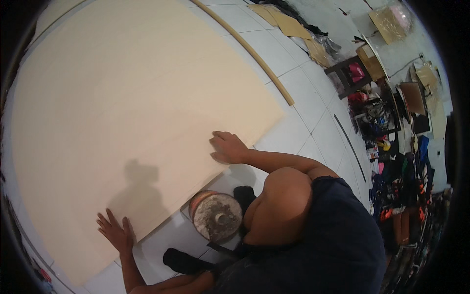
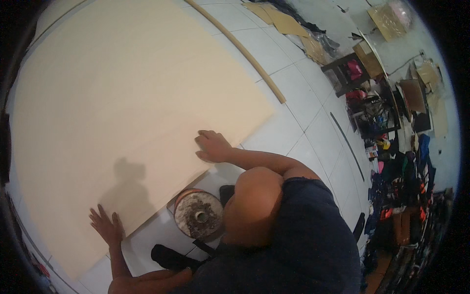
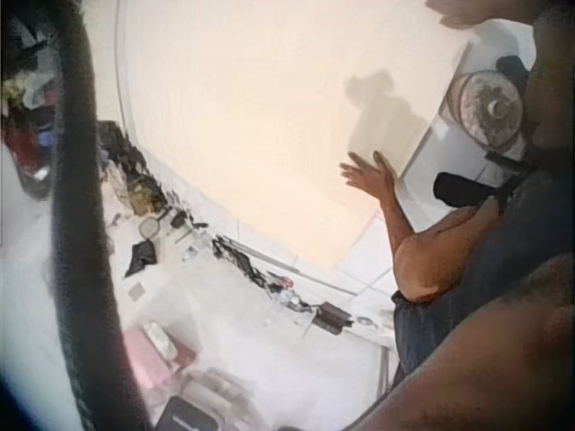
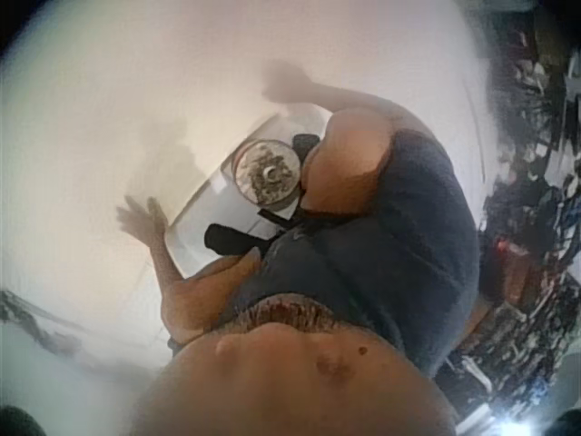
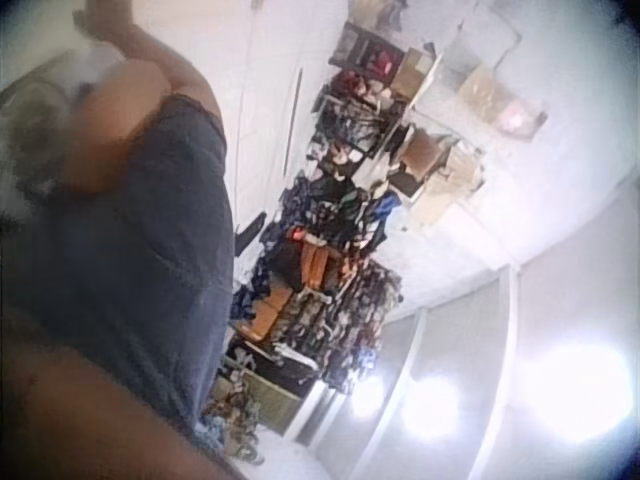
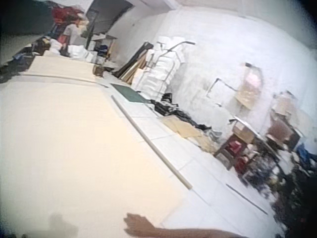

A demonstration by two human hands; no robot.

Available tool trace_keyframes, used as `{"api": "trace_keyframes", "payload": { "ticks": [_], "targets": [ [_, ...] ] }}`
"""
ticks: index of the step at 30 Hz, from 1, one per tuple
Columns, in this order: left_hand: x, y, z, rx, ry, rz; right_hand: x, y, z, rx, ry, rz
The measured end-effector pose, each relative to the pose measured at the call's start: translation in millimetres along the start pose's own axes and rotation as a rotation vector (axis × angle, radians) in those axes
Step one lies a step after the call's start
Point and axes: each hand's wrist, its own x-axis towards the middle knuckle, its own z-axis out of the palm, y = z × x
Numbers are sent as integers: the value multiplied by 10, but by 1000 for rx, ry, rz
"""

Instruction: The person measures a large piece of off-white fabric on the floor using a wooden dowel, then cuts it with scissors. They fold the cut piece and smooth it out again, repeating the measuring and cutting process.

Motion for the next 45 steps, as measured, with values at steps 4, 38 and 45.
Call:
{"api": "trace_keyframes", "payload": {
  "ticks": [4, 38, 45],
  "targets": [
    [-29, 135, 109, 13, -26, -34, -1, 614, 25, -91, 199, 180],
    [-177, -536, 269, -51, 75, -605, -569, -1212, -380, 110, -529, -969],
    [-296, -625, 267, 14, 187, -582, -462, -1393, -765, 259, -349, -903]
  ]
}}
